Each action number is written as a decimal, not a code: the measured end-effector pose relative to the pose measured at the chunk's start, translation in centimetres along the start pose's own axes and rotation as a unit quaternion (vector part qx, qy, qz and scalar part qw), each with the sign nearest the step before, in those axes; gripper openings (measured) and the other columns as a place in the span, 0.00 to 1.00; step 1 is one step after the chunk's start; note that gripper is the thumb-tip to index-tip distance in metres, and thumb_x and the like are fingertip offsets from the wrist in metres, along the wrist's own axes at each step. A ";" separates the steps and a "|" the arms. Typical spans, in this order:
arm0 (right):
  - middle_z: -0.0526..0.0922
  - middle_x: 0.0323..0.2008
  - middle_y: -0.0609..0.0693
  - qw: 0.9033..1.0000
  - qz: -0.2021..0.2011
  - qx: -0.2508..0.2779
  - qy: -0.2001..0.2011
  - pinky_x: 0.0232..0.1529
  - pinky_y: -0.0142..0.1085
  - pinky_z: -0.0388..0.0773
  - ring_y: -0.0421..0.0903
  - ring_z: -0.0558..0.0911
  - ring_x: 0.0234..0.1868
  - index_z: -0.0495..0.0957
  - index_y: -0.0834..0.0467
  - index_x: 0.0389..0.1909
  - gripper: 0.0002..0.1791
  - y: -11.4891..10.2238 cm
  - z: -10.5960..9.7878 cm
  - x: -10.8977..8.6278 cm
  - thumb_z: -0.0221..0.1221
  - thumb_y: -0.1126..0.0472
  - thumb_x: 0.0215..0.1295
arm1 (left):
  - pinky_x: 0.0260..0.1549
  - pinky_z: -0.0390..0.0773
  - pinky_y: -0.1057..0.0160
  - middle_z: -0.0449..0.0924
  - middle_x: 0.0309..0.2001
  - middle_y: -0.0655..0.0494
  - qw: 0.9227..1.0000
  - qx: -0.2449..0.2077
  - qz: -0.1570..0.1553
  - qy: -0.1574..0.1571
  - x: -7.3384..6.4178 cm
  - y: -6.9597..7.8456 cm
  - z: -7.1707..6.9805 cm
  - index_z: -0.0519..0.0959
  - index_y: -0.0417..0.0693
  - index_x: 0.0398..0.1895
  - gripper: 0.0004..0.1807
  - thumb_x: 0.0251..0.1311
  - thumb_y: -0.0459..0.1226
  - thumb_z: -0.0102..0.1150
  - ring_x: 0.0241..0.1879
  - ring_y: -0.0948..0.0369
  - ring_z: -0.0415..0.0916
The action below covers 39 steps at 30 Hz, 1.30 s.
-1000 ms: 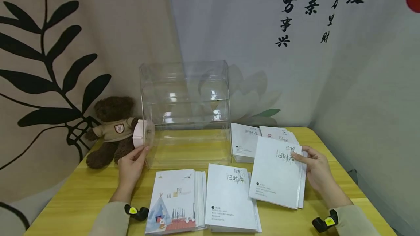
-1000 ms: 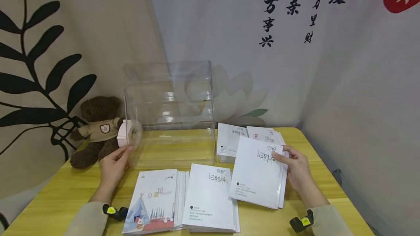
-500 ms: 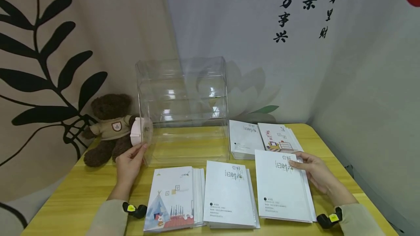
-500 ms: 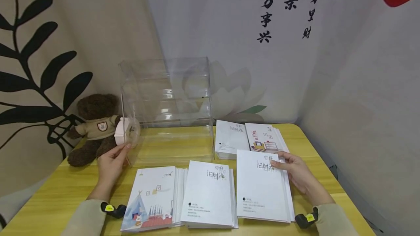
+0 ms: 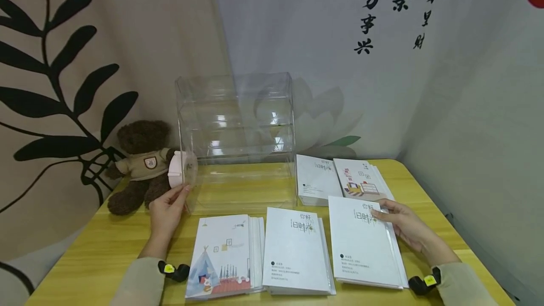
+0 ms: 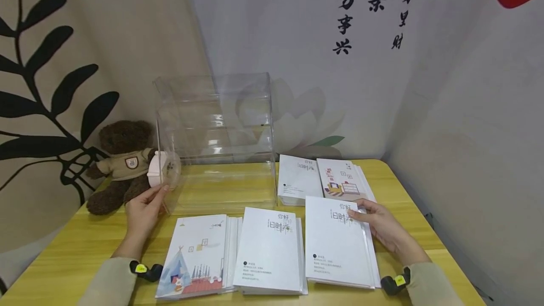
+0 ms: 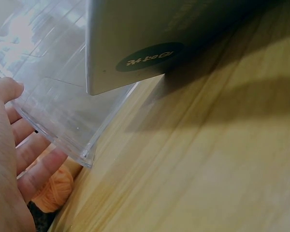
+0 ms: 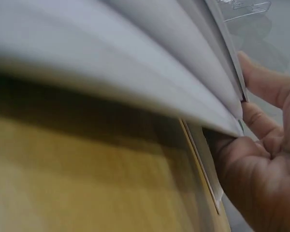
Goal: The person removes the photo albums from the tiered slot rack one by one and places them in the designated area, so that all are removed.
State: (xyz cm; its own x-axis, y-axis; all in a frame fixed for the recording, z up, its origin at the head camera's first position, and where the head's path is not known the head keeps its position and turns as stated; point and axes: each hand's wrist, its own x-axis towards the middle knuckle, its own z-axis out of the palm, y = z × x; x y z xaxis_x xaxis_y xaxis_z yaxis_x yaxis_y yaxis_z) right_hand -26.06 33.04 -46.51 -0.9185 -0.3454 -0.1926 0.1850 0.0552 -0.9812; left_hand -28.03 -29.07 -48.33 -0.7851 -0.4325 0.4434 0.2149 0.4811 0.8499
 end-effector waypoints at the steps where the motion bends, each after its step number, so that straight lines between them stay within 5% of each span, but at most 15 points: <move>1: 0.84 0.50 0.56 1.000 -0.001 -0.002 -0.003 0.40 0.49 0.85 0.54 0.87 0.44 0.73 0.60 0.56 0.15 0.0 0.0 0.1 0.59 0.58 0.74 | 0.13 0.69 0.70 0.88 0.33 0.47 1.000 0.000 0.002 0.001 0.0 0.0 0.0 0.89 0.52 0.48 0.18 0.63 0.51 0.68 0.17 0.55 0.76; 8: 0.84 0.51 0.58 0.999 0.011 -0.021 -0.021 0.40 0.49 0.85 0.54 0.87 0.44 0.70 0.63 0.57 0.18 0.3 0.1 0.8 0.58 0.56 0.75 | 0.17 0.72 0.73 0.89 0.37 0.52 0.999 0.024 0.008 0.020 0.5 0.2 -0.1 0.90 0.51 0.47 0.17 0.62 0.50 0.69 0.23 0.72 0.78; 18: 0.78 0.57 0.59 0.998 0.021 -0.051 -0.035 0.43 0.49 0.84 0.54 0.84 0.49 0.49 0.64 0.76 0.40 0.1 0.4 0.9 0.60 0.58 0.74 | 0.20 0.73 0.75 0.89 0.37 0.54 0.999 0.037 -0.001 0.024 0.6 0.3 -0.1 0.90 0.53 0.47 0.18 0.61 0.53 0.69 0.26 0.75 0.78; 30: 0.65 0.65 0.71 0.995 0.020 -0.092 0.013 0.51 0.37 0.80 0.49 0.79 0.53 0.49 0.62 0.76 0.43 -0.4 -1.2 -0.5 0.64 0.60 0.70 | 0.16 0.72 0.73 0.88 0.33 0.63 1.000 0.017 0.007 0.019 0.2 0.3 0.1 0.90 0.51 0.46 0.15 0.62 0.48 0.70 0.20 0.71 0.76; 39: 0.76 0.59 0.63 0.993 0.009 -0.117 0.024 0.49 0.35 0.79 0.47 0.81 0.51 0.54 0.66 0.68 0.36 0.1 -1.6 -0.5 0.65 0.60 0.69 | 0.17 0.73 0.74 0.89 0.39 0.50 1.000 0.022 0.002 0.018 0.2 0.3 0.1 0.90 0.50 0.47 0.17 0.62 0.50 0.69 0.23 0.73 0.77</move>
State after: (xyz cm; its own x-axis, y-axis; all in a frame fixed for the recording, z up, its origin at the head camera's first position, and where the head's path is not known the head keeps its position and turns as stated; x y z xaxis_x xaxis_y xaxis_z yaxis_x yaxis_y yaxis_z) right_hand -26.13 34.72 -46.58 -0.9323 -0.2973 -0.2060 0.1216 0.2788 -0.9526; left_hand -28.15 -28.89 -48.02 -0.7628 -0.4568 0.4576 0.1915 0.5164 0.8347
